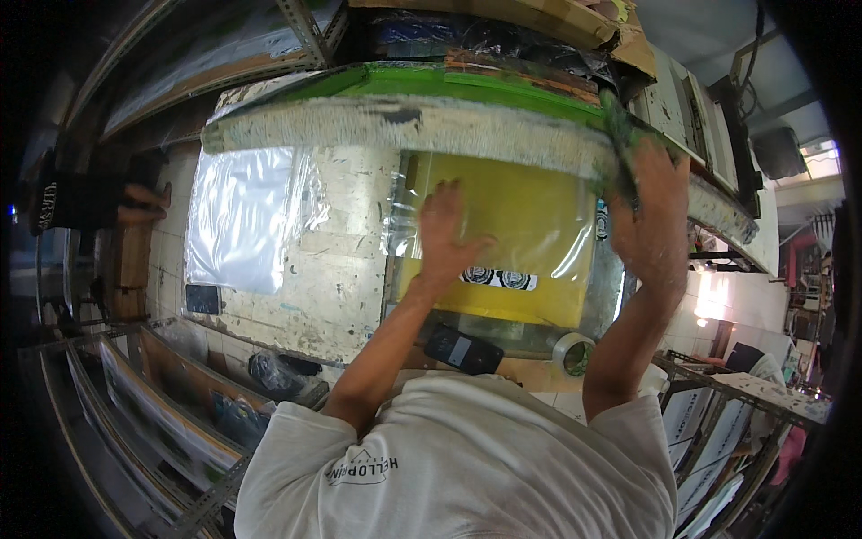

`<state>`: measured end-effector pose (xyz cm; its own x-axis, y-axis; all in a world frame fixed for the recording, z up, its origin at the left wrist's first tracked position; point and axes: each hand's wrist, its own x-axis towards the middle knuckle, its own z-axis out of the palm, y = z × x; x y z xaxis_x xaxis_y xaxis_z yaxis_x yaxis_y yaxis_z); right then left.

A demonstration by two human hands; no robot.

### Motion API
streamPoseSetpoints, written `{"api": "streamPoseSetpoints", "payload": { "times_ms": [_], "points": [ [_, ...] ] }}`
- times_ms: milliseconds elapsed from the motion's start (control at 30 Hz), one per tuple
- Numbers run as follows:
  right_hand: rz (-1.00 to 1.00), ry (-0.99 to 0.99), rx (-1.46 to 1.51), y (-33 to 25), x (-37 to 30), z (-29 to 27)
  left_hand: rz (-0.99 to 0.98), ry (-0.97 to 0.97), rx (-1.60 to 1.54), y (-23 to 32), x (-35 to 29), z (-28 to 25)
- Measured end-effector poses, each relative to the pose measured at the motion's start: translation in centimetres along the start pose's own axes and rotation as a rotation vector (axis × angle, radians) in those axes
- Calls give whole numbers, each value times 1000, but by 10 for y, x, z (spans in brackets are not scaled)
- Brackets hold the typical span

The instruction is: The person performs screen printing on plastic bags by placing a bag on the workbench, lowering a screen over it, and using a squeegee to spread green ink across the screen.

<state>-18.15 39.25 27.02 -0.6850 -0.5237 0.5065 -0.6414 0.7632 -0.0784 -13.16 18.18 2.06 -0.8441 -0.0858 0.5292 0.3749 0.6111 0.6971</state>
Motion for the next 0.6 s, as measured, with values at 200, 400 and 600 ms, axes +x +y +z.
{"api": "streamPoseSetpoints", "payload": {
  "times_ms": [200, 400, 600],
  "points": [
    [138, -263, -11, -26, -57, 14, -334, 776, -748, -30, -11, -104],
    [172, -585, 122, -47, -93, 39, -510, 592, -723, -26, -41, -172],
    [180, -459, 113, 34, -24, 150, -668, 632, -283, -77, -125, -155]
  ]
}}
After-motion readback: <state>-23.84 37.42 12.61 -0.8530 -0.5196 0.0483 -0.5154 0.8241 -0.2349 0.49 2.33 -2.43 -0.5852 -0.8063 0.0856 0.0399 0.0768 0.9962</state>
